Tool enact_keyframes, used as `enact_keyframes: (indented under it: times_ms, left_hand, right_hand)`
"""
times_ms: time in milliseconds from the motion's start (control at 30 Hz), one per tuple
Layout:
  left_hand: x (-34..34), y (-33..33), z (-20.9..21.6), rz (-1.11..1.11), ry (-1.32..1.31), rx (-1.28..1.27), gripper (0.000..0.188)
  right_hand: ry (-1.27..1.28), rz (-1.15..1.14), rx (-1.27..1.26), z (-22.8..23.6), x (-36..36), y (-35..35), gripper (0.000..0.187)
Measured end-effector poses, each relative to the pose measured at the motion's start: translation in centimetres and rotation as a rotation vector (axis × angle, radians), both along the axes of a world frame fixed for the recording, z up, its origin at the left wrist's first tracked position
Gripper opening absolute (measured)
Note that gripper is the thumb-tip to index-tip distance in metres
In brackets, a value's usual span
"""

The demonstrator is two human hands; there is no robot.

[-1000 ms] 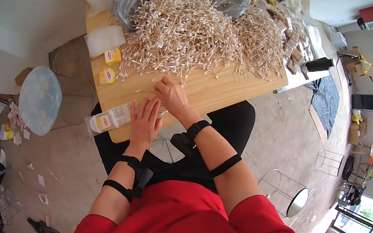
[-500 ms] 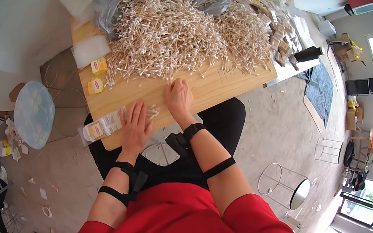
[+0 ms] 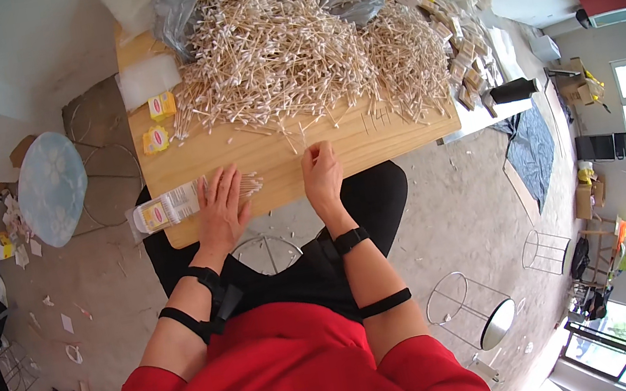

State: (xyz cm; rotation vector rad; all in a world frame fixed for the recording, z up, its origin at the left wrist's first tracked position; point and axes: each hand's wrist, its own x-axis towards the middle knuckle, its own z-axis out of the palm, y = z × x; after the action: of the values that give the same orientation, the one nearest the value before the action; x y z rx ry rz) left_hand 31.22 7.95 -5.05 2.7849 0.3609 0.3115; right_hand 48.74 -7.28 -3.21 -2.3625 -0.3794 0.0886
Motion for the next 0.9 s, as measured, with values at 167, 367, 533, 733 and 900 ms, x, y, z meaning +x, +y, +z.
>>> enact_keyframes:
  times_ms: [167,367,533,733,900]
  left_hand:
    - [-0.2,0.0,-0.4,0.007,-0.010,0.032,0.069]
    - [-0.2,0.1,-0.2,0.012,-0.001,0.011,0.065]
    - [0.2,-0.2,-0.1,0.006,-0.026,0.013,0.063]
    - [0.0,0.0,0.2,0.014,-0.009,0.012,0.063]
    - [0.0,0.0,0.2,0.012,-0.028,0.001,0.063]
  right_hand:
    - [-0.142,-0.034,0.224,1.5,1.5,1.3,0.013]
    - [-0.068,0.486,0.137,1.4,-1.0,3.7,0.012]
    - [-0.097,0.444,0.075,-0.7,-1.7,4.5,0.008]
    - [-0.054,0.412,0.109,-0.7,-1.5,4.8,0.007]
    - [-0.101,0.418,0.088,-1.2,-1.3,4.9,0.008]
